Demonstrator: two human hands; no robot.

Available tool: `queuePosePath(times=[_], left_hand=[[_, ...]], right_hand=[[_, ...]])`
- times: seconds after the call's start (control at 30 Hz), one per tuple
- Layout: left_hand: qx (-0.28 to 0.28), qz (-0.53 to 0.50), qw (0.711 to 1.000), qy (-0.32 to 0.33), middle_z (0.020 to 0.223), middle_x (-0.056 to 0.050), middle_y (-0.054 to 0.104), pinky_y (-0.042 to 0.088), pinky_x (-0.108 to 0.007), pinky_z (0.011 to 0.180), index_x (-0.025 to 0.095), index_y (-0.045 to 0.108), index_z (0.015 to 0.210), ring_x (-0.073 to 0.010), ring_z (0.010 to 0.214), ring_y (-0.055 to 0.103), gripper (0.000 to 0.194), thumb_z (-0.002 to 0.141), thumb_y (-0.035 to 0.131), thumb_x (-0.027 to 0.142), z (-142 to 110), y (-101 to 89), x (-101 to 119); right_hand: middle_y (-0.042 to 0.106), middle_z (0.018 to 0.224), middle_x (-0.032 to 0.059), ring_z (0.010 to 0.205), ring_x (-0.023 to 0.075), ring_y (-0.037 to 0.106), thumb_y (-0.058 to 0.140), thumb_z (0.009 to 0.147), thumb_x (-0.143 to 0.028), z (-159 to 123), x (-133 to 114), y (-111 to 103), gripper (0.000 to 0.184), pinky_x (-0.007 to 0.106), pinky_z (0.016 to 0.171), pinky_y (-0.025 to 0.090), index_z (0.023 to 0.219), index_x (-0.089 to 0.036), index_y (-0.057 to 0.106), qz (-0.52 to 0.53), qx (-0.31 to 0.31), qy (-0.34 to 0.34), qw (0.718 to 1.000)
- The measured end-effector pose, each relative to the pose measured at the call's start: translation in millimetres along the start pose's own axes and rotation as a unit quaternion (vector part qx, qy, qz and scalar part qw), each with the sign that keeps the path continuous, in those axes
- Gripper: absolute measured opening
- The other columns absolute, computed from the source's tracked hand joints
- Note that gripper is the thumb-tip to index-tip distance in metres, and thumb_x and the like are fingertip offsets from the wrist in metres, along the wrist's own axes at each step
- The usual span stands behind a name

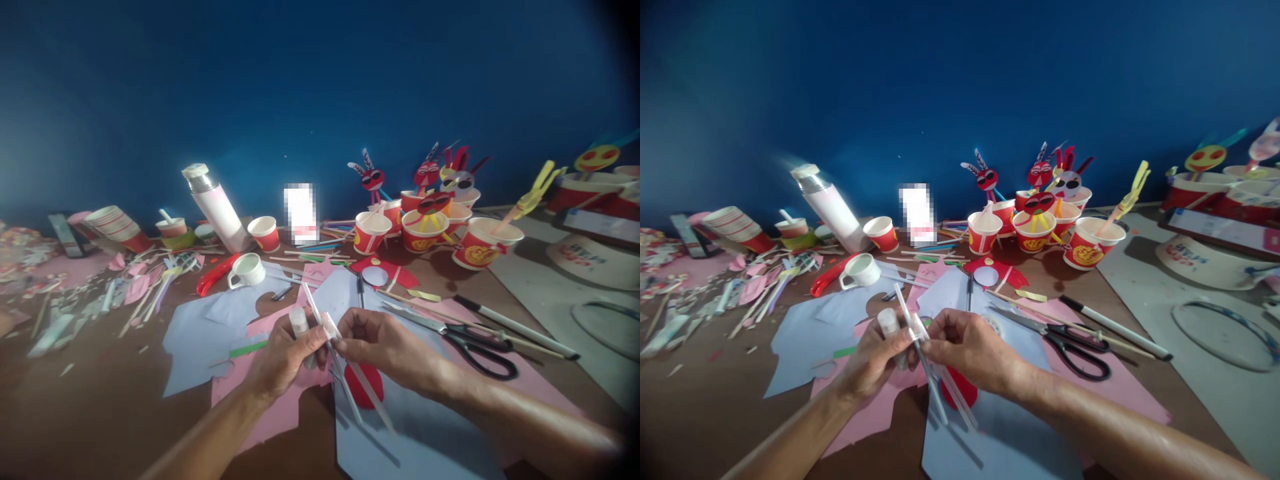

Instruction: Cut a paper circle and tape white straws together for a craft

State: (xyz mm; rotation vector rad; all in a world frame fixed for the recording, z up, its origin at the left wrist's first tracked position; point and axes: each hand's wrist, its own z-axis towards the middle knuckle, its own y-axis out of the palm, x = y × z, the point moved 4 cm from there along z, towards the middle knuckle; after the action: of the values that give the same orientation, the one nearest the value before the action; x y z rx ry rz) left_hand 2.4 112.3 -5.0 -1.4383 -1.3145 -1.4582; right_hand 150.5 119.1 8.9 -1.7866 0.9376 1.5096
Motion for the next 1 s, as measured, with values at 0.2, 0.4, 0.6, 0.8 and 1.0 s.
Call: queuePosePath(times=[0.2, 0.4, 0.6, 0.8, 1.0], left_hand=[[0.016, -0.002, 1.0, -0.006, 0.058, 0.001, 0.057, 0.04, -0.021, 0.048, 0.015, 0.063, 0.079, -0.0087, 0.048, 0.052, 0.017, 0.077, 0.067, 0.031, 0.3, -1.0, -0.9], [0.02, -0.008, 1.0, -0.008, 0.052, 0.001, 0.057, 0.037, -0.018, 0.044, 0.014, 0.06, 0.076, -0.0083, 0.046, 0.051, 0.02, 0.079, 0.065, 0.033, 1.3, 0.1, -1.6], [0.07, -0.036, 0.997, -0.009, 0.049, 0.001, 0.059, 0.034, -0.016, 0.039, 0.014, 0.06, 0.083, -0.008, 0.042, 0.05, 0.022, 0.076, 0.068, 0.032, 6.2, -0.6, -2.5], [0.109, -0.061, 0.992, 0.014, 0.06, 0.0, 0.062, 0.033, -0.017, 0.039, 0.014, 0.062, 0.083, -0.0067, 0.044, 0.048, 0.019, 0.073, 0.069, 0.028, 5.4, -1.0, 0.3], [0.108, -0.033, 0.993, 0.03, 0.055, 0.004, 0.057, 0.032, -0.018, 0.04, 0.016, 0.062, 0.082, -0.0048, 0.039, 0.042, 0.025, 0.07, 0.074, 0.034, 1.3, 1.2, -1.3]], right_hand=[[0.05, 0.066, -0.0037, 0.06, 0.0104, 0.044, 0.054, 0.084, -0.033, -1.2, 2.0, 0.6, 0.017, 0.024, 0.058, 0.035, 0.075, -0.019, 0.051, 0.004, 0.042, -0.016, 0.999], [0.04, 0.06, -0.0064, 0.053, 0.0091, 0.033, 0.054, 0.083, -0.034, -1.7, -1.3, -4.2, 0.019, 0.023, 0.049, 0.028, 0.073, -0.02, 0.047, -0.031, 0.081, -0.025, 0.996], [0.043, 0.066, -0.0047, 0.058, 0.0093, 0.037, 0.055, 0.083, -0.032, 0.1, 0.1, -5.4, 0.017, 0.023, 0.052, 0.031, 0.076, -0.019, 0.048, -0.035, 0.088, -0.057, 0.994], [0.047, 0.063, -0.0042, 0.056, 0.0096, 0.041, 0.055, 0.083, -0.034, 2.7, -1.0, -11.6, 0.017, 0.022, 0.05, 0.033, 0.076, -0.02, 0.049, -0.057, 0.144, -0.07, 0.985], [0.054, 0.063, -0.0034, 0.056, 0.0105, 0.048, 0.055, 0.084, -0.041, -0.6, -6.3, -6.5, 0.023, 0.023, 0.051, 0.035, 0.074, -0.02, 0.053, -0.174, 0.168, -0.086, 0.967]])
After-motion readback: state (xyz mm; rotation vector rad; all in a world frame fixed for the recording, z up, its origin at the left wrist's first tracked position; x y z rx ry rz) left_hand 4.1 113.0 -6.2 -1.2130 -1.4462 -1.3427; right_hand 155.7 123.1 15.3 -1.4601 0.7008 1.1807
